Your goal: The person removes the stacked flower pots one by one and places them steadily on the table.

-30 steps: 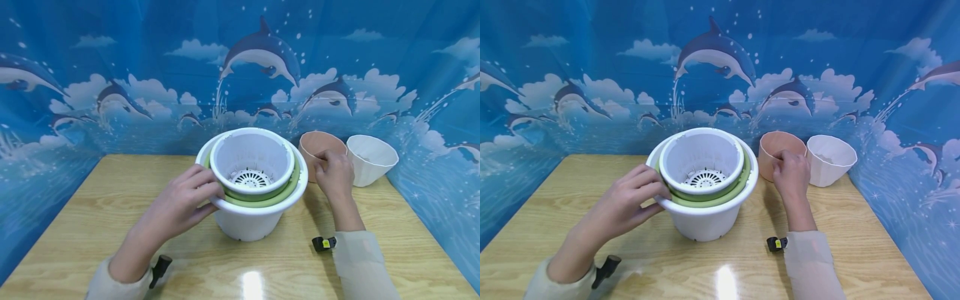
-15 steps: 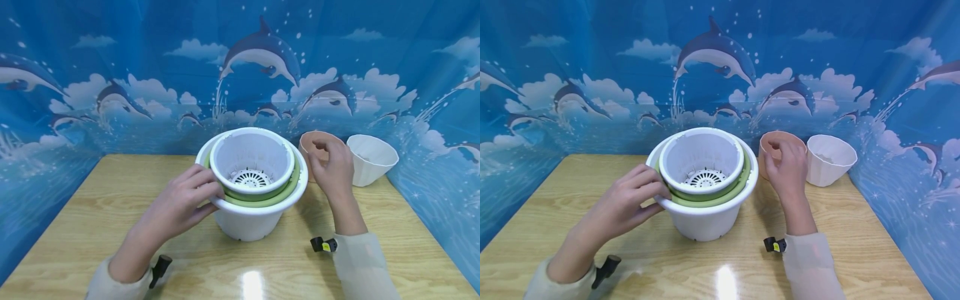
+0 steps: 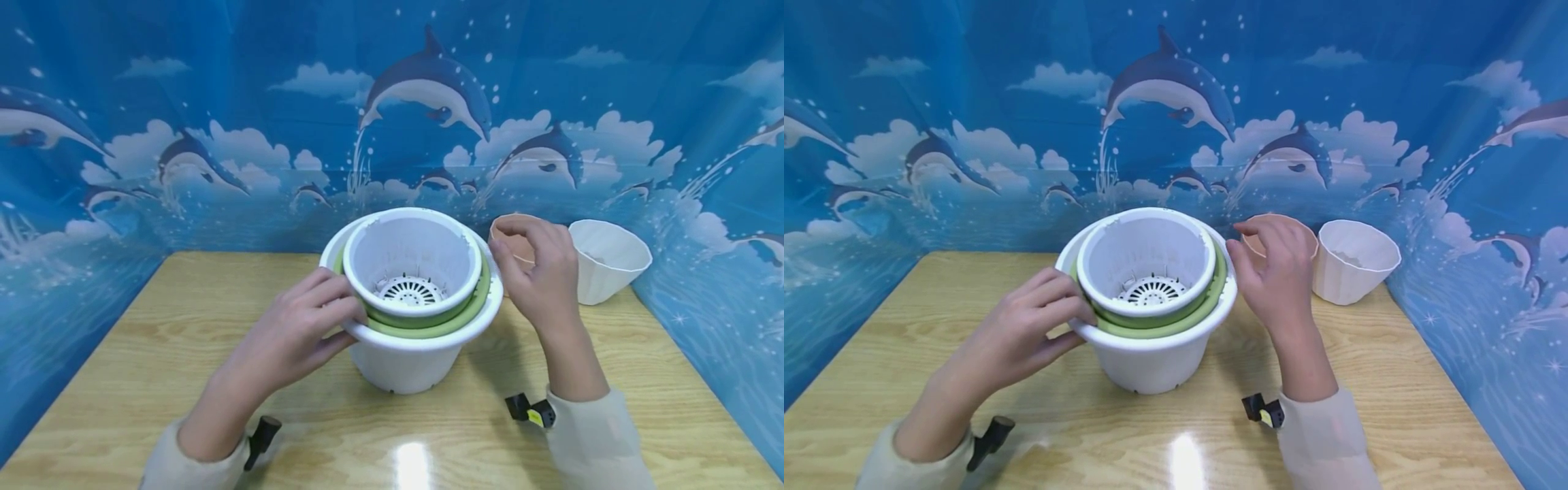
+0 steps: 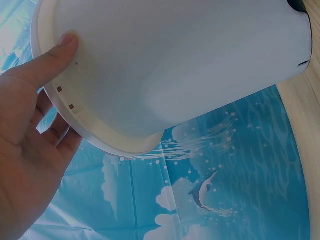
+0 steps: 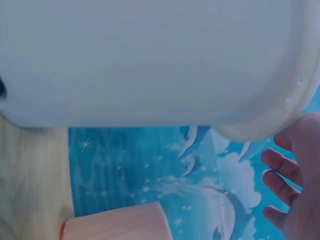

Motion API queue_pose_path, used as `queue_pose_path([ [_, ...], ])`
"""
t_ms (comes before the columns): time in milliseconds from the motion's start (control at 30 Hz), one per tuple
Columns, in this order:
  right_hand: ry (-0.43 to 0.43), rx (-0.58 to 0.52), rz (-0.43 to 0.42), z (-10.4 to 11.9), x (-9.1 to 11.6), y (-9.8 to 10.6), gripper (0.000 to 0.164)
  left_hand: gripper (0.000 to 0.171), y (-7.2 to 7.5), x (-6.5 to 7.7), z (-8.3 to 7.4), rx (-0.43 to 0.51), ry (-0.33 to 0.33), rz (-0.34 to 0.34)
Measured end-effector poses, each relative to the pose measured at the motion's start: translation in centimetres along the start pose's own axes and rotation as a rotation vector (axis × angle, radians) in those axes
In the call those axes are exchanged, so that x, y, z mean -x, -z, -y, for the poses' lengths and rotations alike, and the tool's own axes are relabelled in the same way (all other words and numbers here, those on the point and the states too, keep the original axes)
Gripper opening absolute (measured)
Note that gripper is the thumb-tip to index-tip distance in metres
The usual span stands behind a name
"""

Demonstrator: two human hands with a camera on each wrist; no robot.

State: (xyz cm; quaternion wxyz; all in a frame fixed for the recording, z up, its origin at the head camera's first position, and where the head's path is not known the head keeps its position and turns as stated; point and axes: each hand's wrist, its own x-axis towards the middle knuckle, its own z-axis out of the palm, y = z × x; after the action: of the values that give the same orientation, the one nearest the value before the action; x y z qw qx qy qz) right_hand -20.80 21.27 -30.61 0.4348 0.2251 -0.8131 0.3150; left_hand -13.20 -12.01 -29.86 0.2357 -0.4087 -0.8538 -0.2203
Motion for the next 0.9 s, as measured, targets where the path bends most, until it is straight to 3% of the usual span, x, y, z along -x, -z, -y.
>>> queue_pose_path([
  [200,0.031,-0.067,0.052,1.0,-0.2,0.4,0.035,0.028,0.0,0.0,0.1,0.003,-0.004,-0.003],
  [433,0.178,-0.134,0.114,1.9,-0.6,0.4,0.058,0.028,0.0,-0.1,0.1,0.002,-0.009,-0.003],
  [900,0.248,-0.25,0.318,3.5,0.0,0.8,0.052,0.028,0.0,-0.1,0.1,0.005,-0.01,-0.005],
])
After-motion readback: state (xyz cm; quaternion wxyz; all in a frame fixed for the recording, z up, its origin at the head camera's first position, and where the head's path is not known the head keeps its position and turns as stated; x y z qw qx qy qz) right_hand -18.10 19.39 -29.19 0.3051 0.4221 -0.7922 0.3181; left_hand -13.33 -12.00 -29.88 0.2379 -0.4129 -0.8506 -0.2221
